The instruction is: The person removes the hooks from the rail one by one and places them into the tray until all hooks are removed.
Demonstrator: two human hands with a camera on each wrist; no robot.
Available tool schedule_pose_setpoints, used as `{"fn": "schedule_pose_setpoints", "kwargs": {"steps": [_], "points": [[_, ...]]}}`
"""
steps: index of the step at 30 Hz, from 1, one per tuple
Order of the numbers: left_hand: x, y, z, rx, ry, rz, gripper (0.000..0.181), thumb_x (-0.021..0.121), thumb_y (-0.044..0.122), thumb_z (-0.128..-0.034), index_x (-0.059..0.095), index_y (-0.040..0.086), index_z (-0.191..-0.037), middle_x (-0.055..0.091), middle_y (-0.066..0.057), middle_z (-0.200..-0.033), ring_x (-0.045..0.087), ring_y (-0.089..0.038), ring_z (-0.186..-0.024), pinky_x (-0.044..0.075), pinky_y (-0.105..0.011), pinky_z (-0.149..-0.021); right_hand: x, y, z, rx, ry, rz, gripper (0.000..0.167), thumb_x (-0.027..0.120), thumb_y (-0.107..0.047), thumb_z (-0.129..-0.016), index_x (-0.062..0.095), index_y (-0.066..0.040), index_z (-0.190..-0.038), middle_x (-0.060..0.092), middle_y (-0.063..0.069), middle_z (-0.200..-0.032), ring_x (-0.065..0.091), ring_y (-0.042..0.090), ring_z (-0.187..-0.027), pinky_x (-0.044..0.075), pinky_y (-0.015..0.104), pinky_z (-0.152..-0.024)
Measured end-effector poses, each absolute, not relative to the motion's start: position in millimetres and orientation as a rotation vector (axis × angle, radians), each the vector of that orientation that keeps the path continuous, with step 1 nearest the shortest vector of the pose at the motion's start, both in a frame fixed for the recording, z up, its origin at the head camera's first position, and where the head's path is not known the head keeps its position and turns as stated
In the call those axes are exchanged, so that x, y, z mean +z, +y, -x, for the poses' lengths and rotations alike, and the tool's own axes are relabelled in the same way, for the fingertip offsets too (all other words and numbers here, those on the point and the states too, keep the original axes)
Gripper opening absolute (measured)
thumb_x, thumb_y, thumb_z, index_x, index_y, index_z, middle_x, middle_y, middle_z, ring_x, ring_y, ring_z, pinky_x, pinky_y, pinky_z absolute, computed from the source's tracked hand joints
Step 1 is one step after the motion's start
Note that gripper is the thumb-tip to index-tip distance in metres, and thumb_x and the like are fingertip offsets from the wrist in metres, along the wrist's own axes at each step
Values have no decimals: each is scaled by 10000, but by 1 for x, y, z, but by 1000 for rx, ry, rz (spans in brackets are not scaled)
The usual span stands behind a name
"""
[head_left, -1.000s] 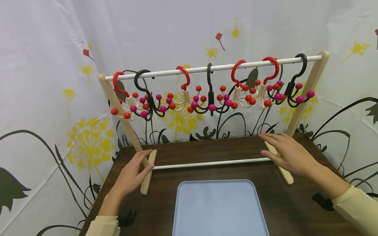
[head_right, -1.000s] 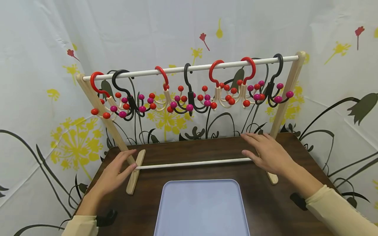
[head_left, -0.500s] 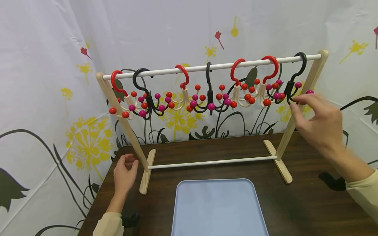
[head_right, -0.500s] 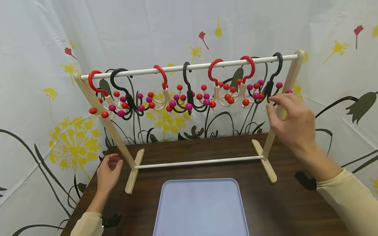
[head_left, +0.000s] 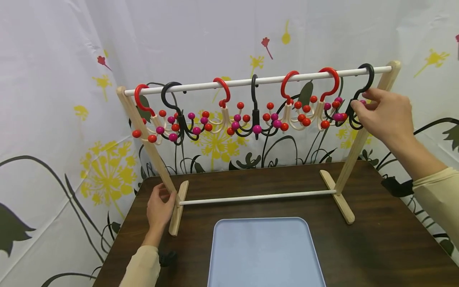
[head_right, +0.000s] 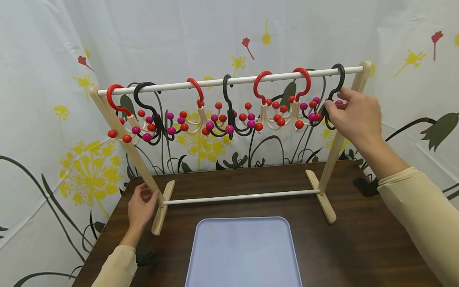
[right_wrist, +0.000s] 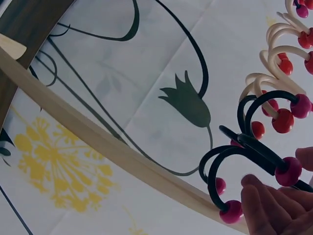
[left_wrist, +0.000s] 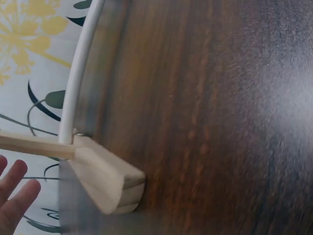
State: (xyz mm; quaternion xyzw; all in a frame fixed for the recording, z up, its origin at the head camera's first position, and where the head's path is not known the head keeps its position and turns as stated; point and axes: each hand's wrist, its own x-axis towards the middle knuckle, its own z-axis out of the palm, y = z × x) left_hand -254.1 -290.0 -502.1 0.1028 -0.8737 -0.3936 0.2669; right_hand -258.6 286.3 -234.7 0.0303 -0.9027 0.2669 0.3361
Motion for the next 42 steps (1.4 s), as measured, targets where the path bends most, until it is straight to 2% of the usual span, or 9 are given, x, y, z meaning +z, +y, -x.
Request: {"fn": "schedule_pose_setpoints", "kwargs": {"steps": [5, 12, 21, 27, 35, 36, 38, 40, 42], "points": [[-507, -289, 258, -972, -2345, -297, 366, 669, 290, -916, 599, 138, -1242, 697, -85, -1084, 695, -283, -866, 439, -541, -761, -230, 283, 267, 685, -2476, -22, 495, 564, -356, -943, 627, 37, -1237, 657, 256, -1143, 608, 459, -1031, 396, 347, -615], [-511, -289, 263, -820, -2335, -264, 269, 660, 262, -907, 632, 128, -1138, 712, -76, -981, 696, -270, -753, 454, -534, -666, -237, 287, 271, 649, -2555, 21, 514, 536, -370, -953, 614, 43, -1249, 628, 295, -1175, 593, 487, -1027, 408, 442, -610], [-513, -287, 266, -791, -2316, -257, 213, 672, 236, -885, 631, 123, -1060, 703, -58, -856, 660, -282, -699, 444, -528, -610, -233, 287, 271, 691, -2564, 25, 539, 549, -348, -960, 578, 93, -1269, 619, 342, -1138, 566, 495, -1045, 432, 402, -605], [-514, -285, 267, -781, -2313, -279, 170, 678, 216, -874, 612, 117, -995, 681, -63, -786, 637, -307, -673, 429, -531, -591, -227, 285, 266, 732, -2533, 37, 507, 569, -354, -950, 616, 73, -1220, 635, 314, -1140, 583, 468, -1051, 401, 299, -587], [-512, -283, 266, -771, -2314, -294, 174, 681, 206, -867, 597, 95, -972, 660, -79, -773, 619, -319, -655, 431, -523, -585, -218, 286, 261, 755, -2511, 47, 537, 587, -376, -940, 616, 81, -1219, 633, 311, -1148, 604, 463, -1051, 362, 175, -541], [-511, -282, 266, -770, -2317, -295, 174, 680, 207, -868, 595, 94, -969, 658, -80, -772, 617, -320, -655, 431, -522, -586, -217, 287, 260, 754, -2507, 49, 531, 596, -378, -936, 623, 76, -1211, 639, 303, -1145, 611, 445, -1043, 361, 166, -545], [-510, -282, 266, -770, -2323, -300, 176, 679, 208, -869, 591, 93, -969, 654, -81, -772, 615, -322, -654, 431, -521, -586, -215, 287, 259, 752, -2500, 46, 512, 620, -380, -925, 642, 60, -1186, 653, 282, -1136, 651, 326, -976, 367, 154, -558], [-510, -281, 266, -771, -2327, -308, 178, 678, 211, -869, 588, 93, -968, 651, -80, -775, 614, -323, -659, 430, -520, -589, -213, 287, 259, 757, -2489, 38, 478, 646, -374, -914, 660, 36, -1159, 667, 253, -1130, 648, 116, -856, 375, 143, -573], [-510, -281, 266, -775, -2329, -315, 179, 679, 212, -868, 586, 94, -967, 648, -80, -778, 613, -325, -663, 429, -521, -593, -212, 286, 257, 773, -2479, 30, 451, 669, -366, -904, 670, 10, -1153, 671, 230, -1140, 559, -68, -745, 386, 130, -577]]}}
